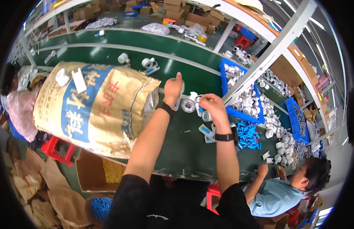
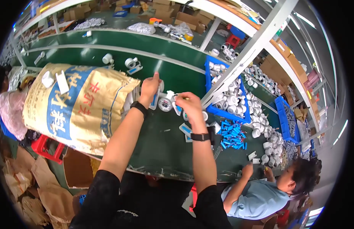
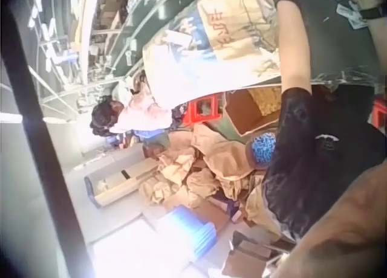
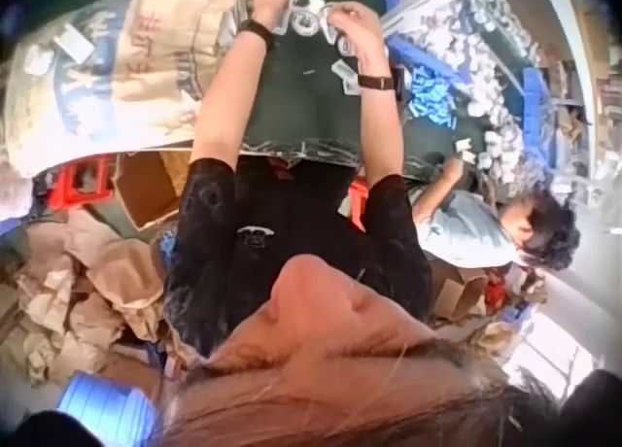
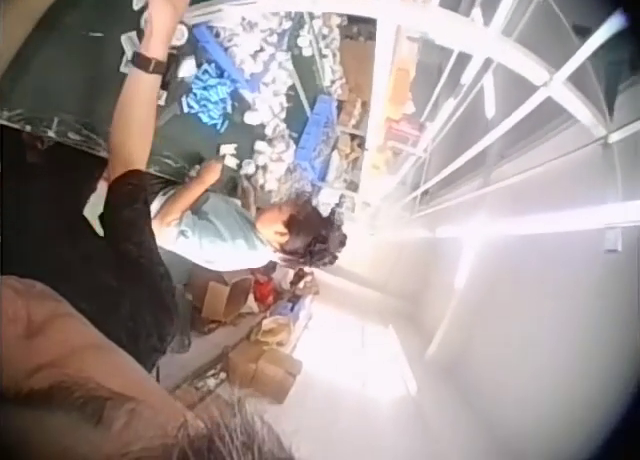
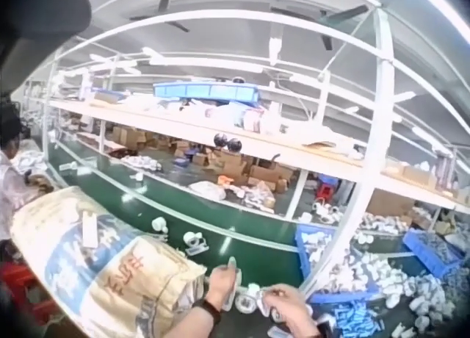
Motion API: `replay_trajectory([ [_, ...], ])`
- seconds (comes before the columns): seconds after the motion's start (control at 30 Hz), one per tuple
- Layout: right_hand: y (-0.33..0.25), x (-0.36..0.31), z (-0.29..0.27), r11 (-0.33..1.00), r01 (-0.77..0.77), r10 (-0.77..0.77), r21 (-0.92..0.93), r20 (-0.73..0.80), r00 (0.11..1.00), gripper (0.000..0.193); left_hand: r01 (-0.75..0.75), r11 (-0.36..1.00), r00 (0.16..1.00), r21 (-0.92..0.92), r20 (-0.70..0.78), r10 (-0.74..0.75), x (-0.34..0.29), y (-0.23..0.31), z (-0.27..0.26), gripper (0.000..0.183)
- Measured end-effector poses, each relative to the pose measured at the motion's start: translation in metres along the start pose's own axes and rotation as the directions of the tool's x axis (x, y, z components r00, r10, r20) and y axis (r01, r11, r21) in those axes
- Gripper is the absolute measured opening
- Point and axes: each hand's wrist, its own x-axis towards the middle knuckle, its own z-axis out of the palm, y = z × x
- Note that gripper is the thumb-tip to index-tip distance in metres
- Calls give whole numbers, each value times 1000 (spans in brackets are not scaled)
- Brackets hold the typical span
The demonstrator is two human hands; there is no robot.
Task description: The person assembles electronic devices by hand, placing batteries into plastic housings, attaching circuit boards, and fitting the components into spherical camera bodies. They then apply adhesive strips to the housing covers and press them onto the units before setting the completed cameras aside.
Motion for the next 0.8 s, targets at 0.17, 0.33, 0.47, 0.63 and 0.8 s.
replay_trajectory([
  [0.17,62,114,45,957,128,-182,-261,-195,964,21,16,996,999,82,-33,-13,107,-27,-2,75],
  [0.33,111,170,55,856,145,-324,-496,-296,898,23,75,988,997,134,-8,-75,178,-72,-4,76],
  [0.47,122,163,59,824,107,-289,-557,-251,924,39,146,988,989,42,-44,-144,168,-76,-5,70],
  [0.63,93,112,19,745,167,-457,-646,-311,833,39,7,842,983,540,-157,92,149,-66,-2,59],
  [0.8,29,-46,-92,789,151,-448,-595,-391,804,21,-426,789,903,443,261,342,4,-16,48,43],
])
